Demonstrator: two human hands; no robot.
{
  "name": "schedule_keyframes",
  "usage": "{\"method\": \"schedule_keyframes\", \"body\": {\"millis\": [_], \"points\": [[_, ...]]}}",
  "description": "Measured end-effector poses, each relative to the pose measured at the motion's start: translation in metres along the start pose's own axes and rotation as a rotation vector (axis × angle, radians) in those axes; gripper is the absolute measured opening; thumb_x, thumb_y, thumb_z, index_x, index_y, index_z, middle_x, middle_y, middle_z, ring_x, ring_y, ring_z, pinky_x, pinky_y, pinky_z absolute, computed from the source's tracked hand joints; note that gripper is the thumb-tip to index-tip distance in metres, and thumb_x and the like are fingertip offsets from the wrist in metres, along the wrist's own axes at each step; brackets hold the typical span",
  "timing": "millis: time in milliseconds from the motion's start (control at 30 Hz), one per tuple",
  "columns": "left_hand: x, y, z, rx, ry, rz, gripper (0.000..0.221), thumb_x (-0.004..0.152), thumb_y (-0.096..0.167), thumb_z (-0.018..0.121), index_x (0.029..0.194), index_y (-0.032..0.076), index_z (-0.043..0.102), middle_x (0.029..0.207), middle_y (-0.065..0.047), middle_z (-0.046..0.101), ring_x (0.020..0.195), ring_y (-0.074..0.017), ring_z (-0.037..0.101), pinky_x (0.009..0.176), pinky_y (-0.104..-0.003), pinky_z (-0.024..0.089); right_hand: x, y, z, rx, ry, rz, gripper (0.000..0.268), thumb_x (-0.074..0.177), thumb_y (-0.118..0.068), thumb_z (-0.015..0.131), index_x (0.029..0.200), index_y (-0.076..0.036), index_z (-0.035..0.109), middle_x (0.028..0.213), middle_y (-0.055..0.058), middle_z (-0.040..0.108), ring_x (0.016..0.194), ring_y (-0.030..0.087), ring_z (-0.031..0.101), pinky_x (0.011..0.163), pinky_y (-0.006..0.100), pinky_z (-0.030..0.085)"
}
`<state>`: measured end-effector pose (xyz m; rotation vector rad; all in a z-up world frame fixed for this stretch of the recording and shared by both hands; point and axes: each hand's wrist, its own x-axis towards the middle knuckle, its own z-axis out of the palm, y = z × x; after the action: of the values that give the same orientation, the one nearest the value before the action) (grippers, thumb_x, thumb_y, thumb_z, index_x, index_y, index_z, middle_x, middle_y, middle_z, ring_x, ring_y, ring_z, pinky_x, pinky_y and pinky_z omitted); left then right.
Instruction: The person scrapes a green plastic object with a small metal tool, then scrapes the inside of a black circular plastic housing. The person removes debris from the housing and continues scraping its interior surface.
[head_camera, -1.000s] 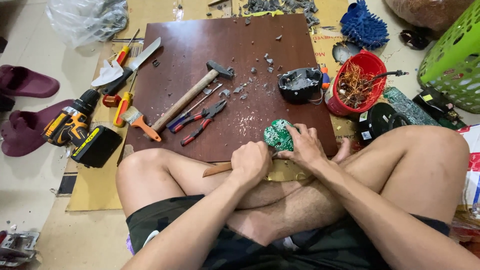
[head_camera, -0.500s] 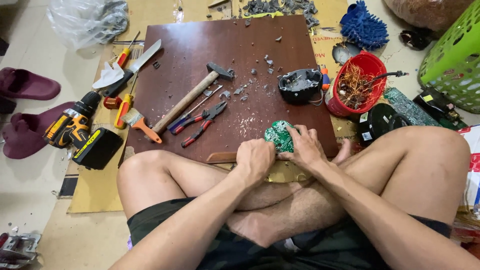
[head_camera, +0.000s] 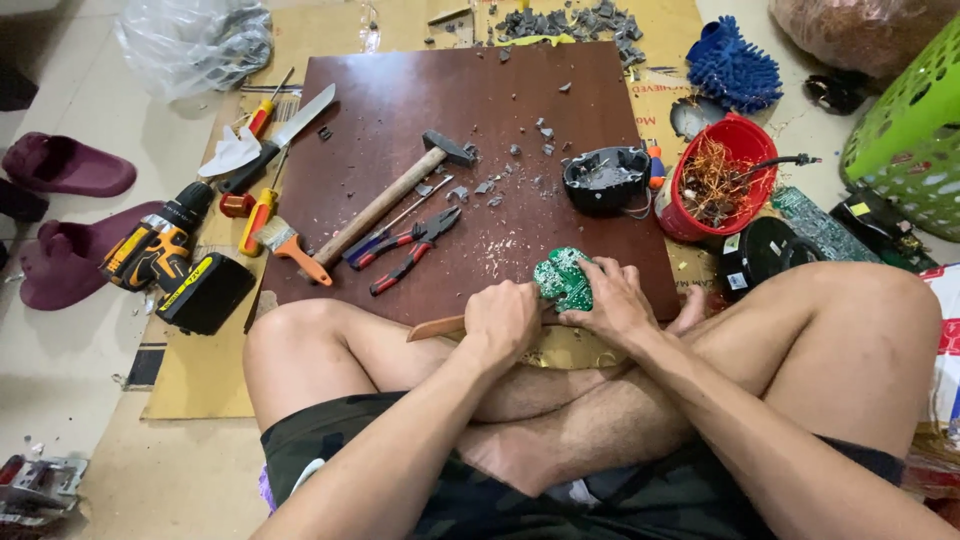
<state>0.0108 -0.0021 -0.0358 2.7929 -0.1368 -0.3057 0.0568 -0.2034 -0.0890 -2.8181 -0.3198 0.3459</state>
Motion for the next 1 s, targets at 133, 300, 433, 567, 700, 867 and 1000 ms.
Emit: {"method": "schedule_keyframes", "body": {"millis": [133,300,433,567,700,867,1000], "points": [[0.0,-0.012,-0.013,-0.036,-0.049,-0.206,0.031,0.101,0.034,0.059,0.109,0.014,0.081,0.097,-0.019,0.081,0.102,-0.04,0.078,0.083,-0.056,0.064,-0.007,-0.002,-0.008,0.039,-0.005,0.029,0.1,0.074,-0.052,0.09,0.158,-0.018,0.047,0.152,0.011,0.049,0.135,0.04,0.049,0.109,0.052,0.051],[-0.005,-0.049,-0.018,-0.127,-0.048,-0.33,0.035,0.097,0.039,0.056,0.111,0.016,0.08,0.102,-0.019,0.081,0.108,-0.0414,0.077,0.09,-0.058,0.062,-0.013,-0.018,-0.011,-0.157,-0.06,-0.034,0.109,0.072,-0.056,0.09,0.159,-0.011,0.042,0.166,0.016,0.032,0.142,0.041,0.045,0.105,0.058,0.054],[-0.016,-0.055,-0.024,-0.272,-0.055,-0.292,0.037,0.095,0.038,0.056,0.116,0.018,0.079,0.108,-0.021,0.08,0.112,-0.0436,0.074,0.094,-0.058,0.06,-0.024,-0.032,-0.025,0.162,0.068,0.057,0.045,0.093,-0.048,0.069,0.134,-0.03,0.067,0.12,0.003,0.065,0.116,0.033,0.065,0.091,0.049,0.058],[-0.042,-0.037,-0.033,-0.192,-0.034,-0.23,0.036,0.096,0.033,0.057,0.114,0.012,0.08,0.103,-0.022,0.08,0.104,-0.0435,0.077,0.09,-0.056,0.062,-0.004,-0.002,-0.003,0.569,-0.036,0.378,0.036,0.1,-0.054,0.057,0.115,-0.026,0.073,0.068,0.006,0.08,0.065,0.023,0.081,0.075,0.037,0.059],[-0.05,-0.037,-0.005,-0.025,0.041,-0.033,0.035,0.093,0.029,0.056,0.111,0.01,0.078,0.095,-0.019,0.08,0.092,-0.04,0.079,0.081,-0.056,0.064,0.014,0.026,0.016,0.507,-0.069,0.461,0.04,0.094,-0.046,0.064,0.121,-0.017,0.07,0.064,0.004,0.079,0.061,0.02,0.08,0.067,0.031,0.059],[-0.049,-0.04,-0.003,-0.02,0.058,-0.004,0.032,0.09,0.031,0.057,0.102,0.007,0.075,0.091,-0.02,0.079,0.089,-0.0431,0.079,0.078,-0.058,0.063,-0.003,0.006,0.001,0.997,-0.039,0.532,0.042,0.097,-0.028,0.068,0.125,0.003,0.068,0.083,0.023,0.075,0.062,0.028,0.075,0.054,0.04,0.063],[-0.053,-0.037,-0.008,0.01,0.058,-0.026,0.032,0.089,0.029,0.057,0.104,0.008,0.075,0.089,-0.018,0.079,0.088,-0.0422,0.079,0.079,-0.055,0.063,0.001,0.002,-0.04,1.154,0.156,0.468,0.034,0.09,-0.033,0.075,0.111,-0.006,0.075,0.074,0.026,0.068,0.054,0.033,0.072,0.047,0.05,0.06]]}}
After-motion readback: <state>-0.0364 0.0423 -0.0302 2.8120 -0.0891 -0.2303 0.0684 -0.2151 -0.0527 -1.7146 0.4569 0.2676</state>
